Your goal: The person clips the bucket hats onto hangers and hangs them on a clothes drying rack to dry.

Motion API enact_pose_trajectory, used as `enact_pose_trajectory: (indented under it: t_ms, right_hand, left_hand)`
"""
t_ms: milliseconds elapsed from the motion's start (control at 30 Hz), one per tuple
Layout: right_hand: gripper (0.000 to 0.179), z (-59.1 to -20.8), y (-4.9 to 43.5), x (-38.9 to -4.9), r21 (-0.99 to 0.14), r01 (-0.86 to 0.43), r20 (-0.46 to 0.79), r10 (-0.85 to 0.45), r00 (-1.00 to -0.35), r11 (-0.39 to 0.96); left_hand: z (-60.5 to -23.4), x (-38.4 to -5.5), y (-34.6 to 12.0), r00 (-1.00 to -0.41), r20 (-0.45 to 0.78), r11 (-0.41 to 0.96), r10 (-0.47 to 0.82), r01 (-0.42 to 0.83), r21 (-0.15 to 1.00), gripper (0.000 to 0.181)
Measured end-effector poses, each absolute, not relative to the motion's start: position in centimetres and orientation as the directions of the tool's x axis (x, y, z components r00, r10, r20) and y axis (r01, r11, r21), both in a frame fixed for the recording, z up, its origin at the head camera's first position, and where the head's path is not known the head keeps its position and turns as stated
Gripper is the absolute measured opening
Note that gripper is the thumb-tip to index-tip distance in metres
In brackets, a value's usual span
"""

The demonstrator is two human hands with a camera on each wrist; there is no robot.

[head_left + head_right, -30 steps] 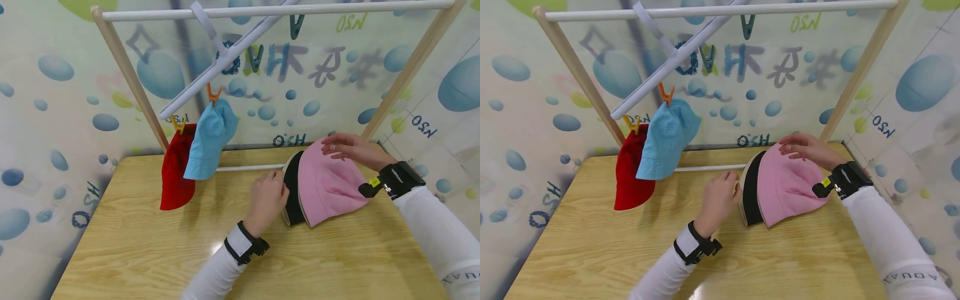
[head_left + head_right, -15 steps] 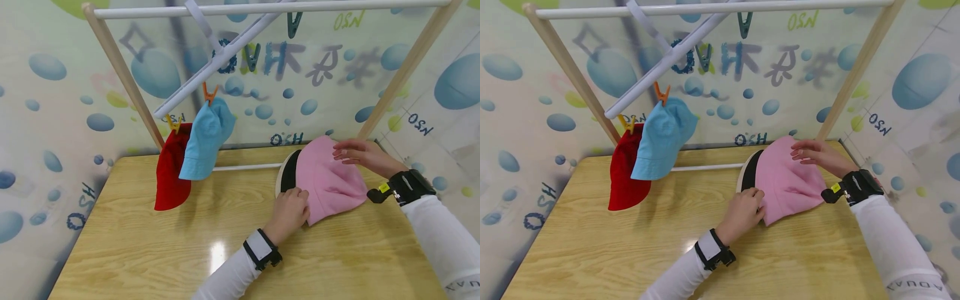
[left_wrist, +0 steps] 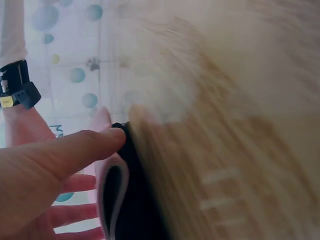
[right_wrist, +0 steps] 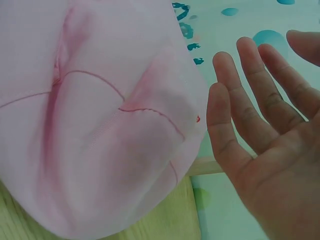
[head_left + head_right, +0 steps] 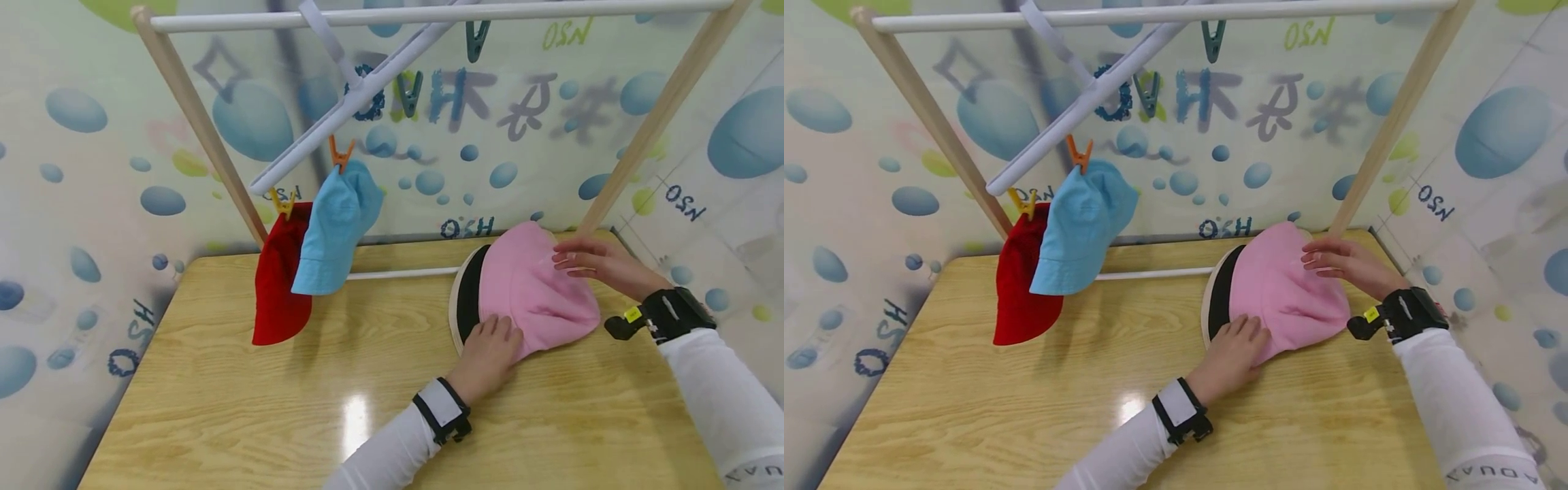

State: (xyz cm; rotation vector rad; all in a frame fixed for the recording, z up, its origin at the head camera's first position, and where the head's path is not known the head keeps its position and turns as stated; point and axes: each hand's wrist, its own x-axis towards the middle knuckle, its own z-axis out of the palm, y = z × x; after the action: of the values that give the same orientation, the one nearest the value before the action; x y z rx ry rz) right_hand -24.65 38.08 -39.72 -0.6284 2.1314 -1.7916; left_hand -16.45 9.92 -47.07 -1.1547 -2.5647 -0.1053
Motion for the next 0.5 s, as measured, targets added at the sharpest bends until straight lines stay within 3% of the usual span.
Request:
enact_pose_trajectory:
  t_ms: [133, 267, 500]
  right_hand:
    - [0.031, -40.1, 38.1, -24.4, -0.978, -0.113, 0.016, -0.47, -0.882, 0.178]
    - [0.035, -40.5, 38.4, -24.1, -0.967, -0.09, -0.03, -0.46, -0.887, 0.238]
    - [0.033, -40.8, 38.8, -23.8, -0.977, -0.079, -0.024, -0.475, -0.88, 0.196]
  left_hand:
    - [-47.4, -16.6, 9.7, -0.642, 0.302, 0.689, 0.705, 0.721, -0.074, 0.036]
    - [-47.0, -16.8, 9.3, -0.69, 0.192, 0.71, 0.697, 0.702, -0.056, 0.032]
    - [-46.3, -17.4, 7.9, -0.738, 0.073, 0.741, 0.671, 0.671, -0.025, 0.032]
